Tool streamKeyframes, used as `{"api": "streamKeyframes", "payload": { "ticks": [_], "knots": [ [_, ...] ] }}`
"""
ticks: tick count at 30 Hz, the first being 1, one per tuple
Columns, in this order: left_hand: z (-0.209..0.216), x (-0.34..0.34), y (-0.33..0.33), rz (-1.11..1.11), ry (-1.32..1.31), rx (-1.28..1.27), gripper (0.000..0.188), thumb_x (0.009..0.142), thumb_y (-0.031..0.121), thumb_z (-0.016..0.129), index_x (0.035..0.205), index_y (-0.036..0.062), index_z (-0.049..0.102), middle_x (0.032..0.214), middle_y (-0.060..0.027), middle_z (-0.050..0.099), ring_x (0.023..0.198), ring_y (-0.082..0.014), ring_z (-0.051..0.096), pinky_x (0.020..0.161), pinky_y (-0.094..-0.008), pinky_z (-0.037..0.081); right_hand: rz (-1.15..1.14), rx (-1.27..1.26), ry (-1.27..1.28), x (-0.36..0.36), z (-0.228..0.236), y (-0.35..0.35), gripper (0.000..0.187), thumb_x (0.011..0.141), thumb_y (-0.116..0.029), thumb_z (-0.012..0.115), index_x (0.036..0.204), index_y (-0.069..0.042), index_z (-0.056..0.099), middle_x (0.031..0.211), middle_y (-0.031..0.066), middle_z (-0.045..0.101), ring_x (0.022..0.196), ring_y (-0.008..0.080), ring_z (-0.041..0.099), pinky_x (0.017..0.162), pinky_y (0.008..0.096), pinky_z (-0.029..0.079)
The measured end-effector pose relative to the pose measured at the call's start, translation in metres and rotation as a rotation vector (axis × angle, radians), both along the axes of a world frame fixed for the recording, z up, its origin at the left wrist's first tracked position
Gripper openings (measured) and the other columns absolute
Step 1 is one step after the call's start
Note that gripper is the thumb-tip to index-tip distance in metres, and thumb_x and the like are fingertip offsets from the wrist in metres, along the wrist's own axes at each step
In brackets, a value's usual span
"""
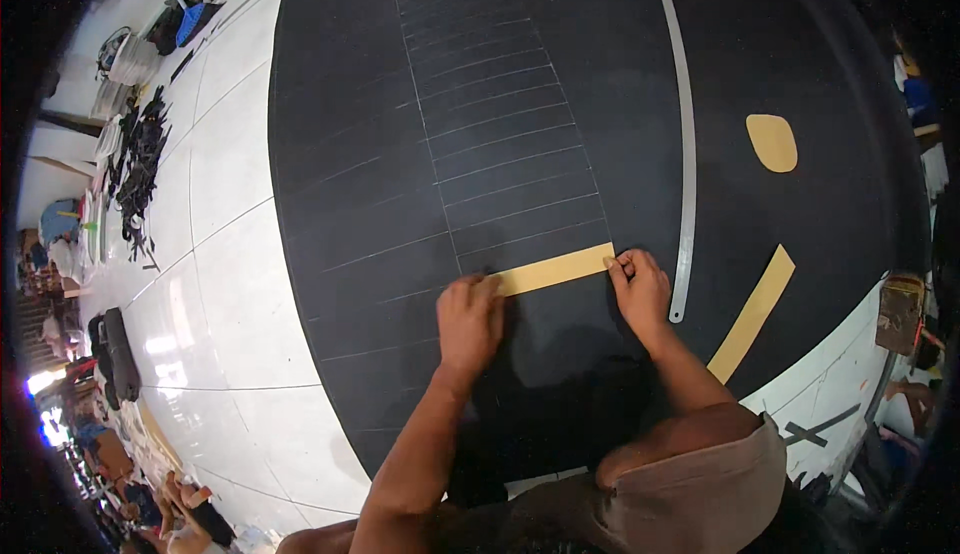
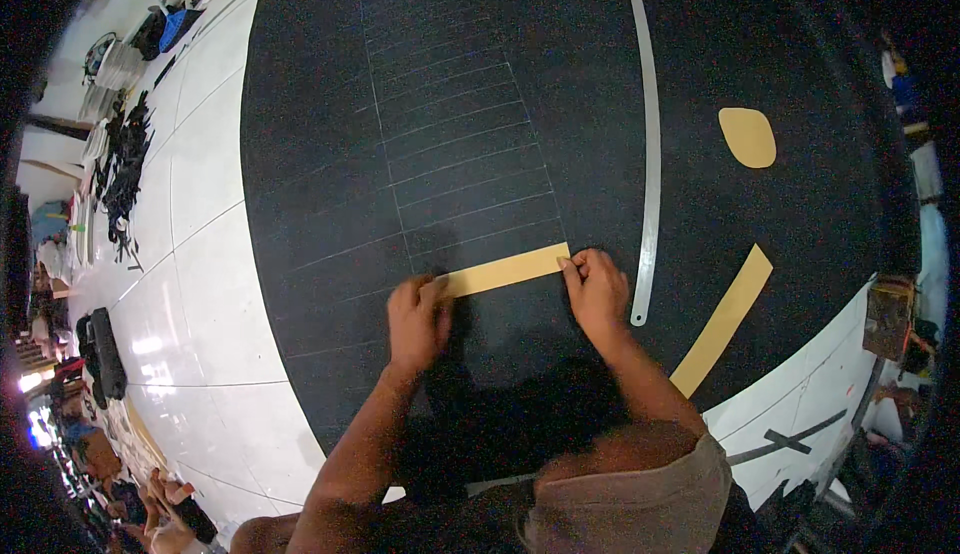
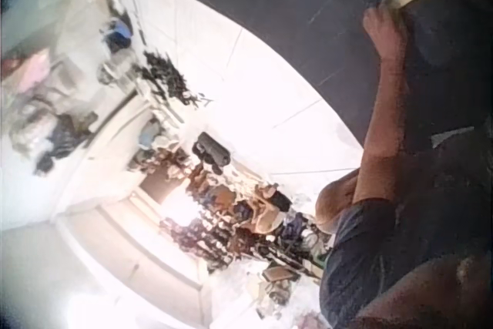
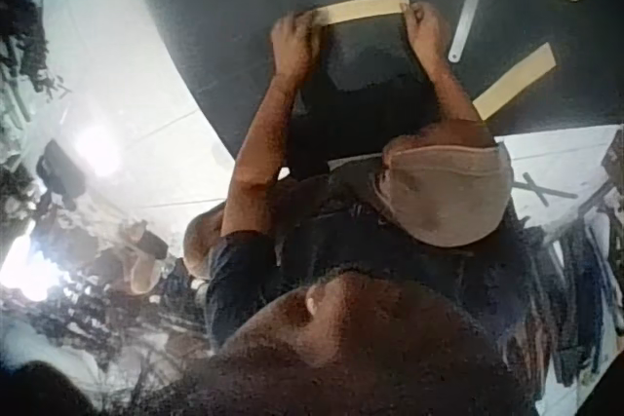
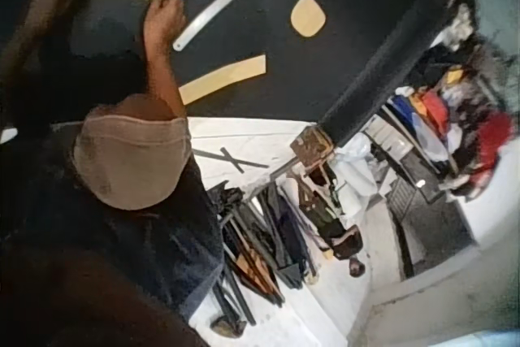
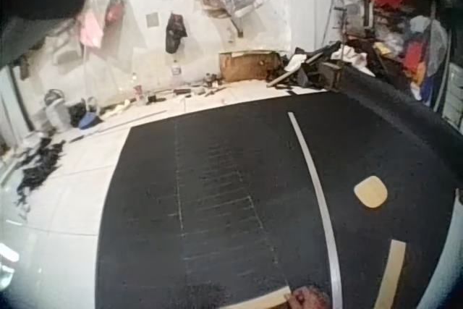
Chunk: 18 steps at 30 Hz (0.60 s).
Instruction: Marking parallel lines on a large piece of black fabric using a rectangular template and a white marking pencil.
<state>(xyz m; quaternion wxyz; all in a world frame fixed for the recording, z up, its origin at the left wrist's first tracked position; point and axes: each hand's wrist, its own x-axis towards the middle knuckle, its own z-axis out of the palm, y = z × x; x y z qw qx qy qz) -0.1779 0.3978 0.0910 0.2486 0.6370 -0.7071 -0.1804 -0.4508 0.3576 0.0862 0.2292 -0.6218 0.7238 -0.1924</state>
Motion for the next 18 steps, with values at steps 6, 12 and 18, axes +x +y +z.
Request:
{"api": "streamKeyframes", "payload": {
  "ticks": [6,12,18],
  "knots": [
    [0.013,-0.035,-0.008,-0.246,-0.277,0.284,0.041,0.100,0.035,0.052,0.137,0.0156,0.055,0.132,-0.0171,0.052,0.125,-0.0352,0.049,0.107,-0.0496,0.039,-0.036,0.023,-0.014,0.001,-0.002,-0.001,0.023,0.092,-0.029,0.068,0.087,-0.007,0.063,0.080,0.0067,0.060,0.075,0.0263,0.060,0.071,0.0408,0.044],
    [0.031,-0.030,-0.032,-0.261,-0.121,0.414,0.039,0.101,0.032,0.050,0.131,0.0094,0.058,0.126,-0.0172,0.052,0.123,-0.0348,0.049,0.110,-0.0497,0.036,-0.018,-0.179,-0.110,0.001,0.009,0.002,0.021,0.097,-0.022,0.061,0.090,-0.002,0.064,0.087,0.0109,0.060,0.078,0.0266,0.061,0.075,0.0394,0.047],
    [0.020,-0.018,-0.101,-0.572,-0.144,0.918,0.036,0.101,0.028,0.047,0.119,0.0039,0.066,0.135,-0.0192,0.054,0.127,-0.0367,0.046,0.105,-0.0511,0.041,0.258,0.072,-0.561,0.050,0.022,0.043,0.023,0.101,-0.018,0.052,0.101,0.000,0.066,0.095,0.0169,0.065,0.090,0.0295,0.065,0.082,0.0393,0.051]
  ]
}}
